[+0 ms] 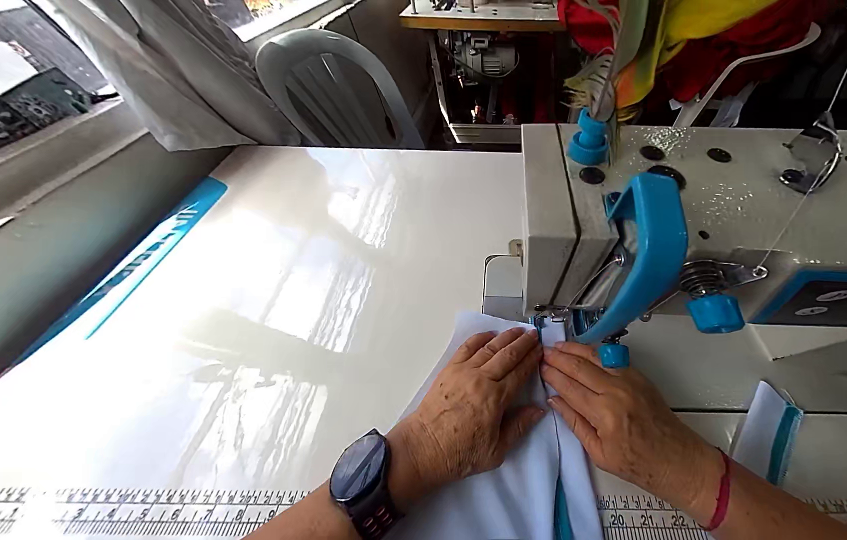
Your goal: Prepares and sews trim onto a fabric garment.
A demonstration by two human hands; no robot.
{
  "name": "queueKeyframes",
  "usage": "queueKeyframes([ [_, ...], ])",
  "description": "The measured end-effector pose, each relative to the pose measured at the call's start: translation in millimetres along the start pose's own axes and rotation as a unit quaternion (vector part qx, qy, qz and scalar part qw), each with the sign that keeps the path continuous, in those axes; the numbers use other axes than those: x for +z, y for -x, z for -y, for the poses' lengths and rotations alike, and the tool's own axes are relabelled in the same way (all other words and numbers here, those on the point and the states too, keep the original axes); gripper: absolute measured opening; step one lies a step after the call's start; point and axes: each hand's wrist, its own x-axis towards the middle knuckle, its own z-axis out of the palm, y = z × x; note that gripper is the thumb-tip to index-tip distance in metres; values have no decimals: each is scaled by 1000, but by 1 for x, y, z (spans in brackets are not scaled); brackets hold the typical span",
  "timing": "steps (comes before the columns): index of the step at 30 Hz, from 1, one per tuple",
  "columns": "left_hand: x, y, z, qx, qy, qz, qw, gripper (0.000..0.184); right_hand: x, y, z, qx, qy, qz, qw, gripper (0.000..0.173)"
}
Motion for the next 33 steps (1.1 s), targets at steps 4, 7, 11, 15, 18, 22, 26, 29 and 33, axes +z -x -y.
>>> queueKeyframes([
  [4, 0, -4, 6, 20, 9, 4, 1000, 56, -1, 1, 4, 17, 24, 2, 1000, 38],
  [7, 0, -4, 5, 18, 2, -1, 1000, 57, -2, 0, 5, 18, 17, 12, 1000, 37],
  [11, 2, -4, 3, 15, -14, -10, 1000, 56, -4, -1, 2, 17, 0, 21, 1000, 37],
  [15, 2, -3, -1, 7, -34, -15, 999, 56, -4, -2, 4, 18, 4, 21, 1000, 36],
  [18, 2, -3, -2, 2, -36, -25, 999, 56, -3, -3, 2, 15, -3, 19, 1000, 36],
  [22, 4, -3, -2, -4, -28, -33, 999, 55, -3, -5, 0, 13, -9, 23, 1000, 35],
  [26, 2, -3, -1, -1, -21, -25, 999, 56, -1, -4, -1, 17, -13, 18, 1000, 36],
  [29, 1, -3, -3, -7, -22, -16, 1000, 56, -2, -4, 3, 16, -4, 15, 1000, 36],
  [33, 1, -3, -6, -15, -34, -19, 999, 56, -1, -4, 5, 15, 9, 11, 1000, 36],
])
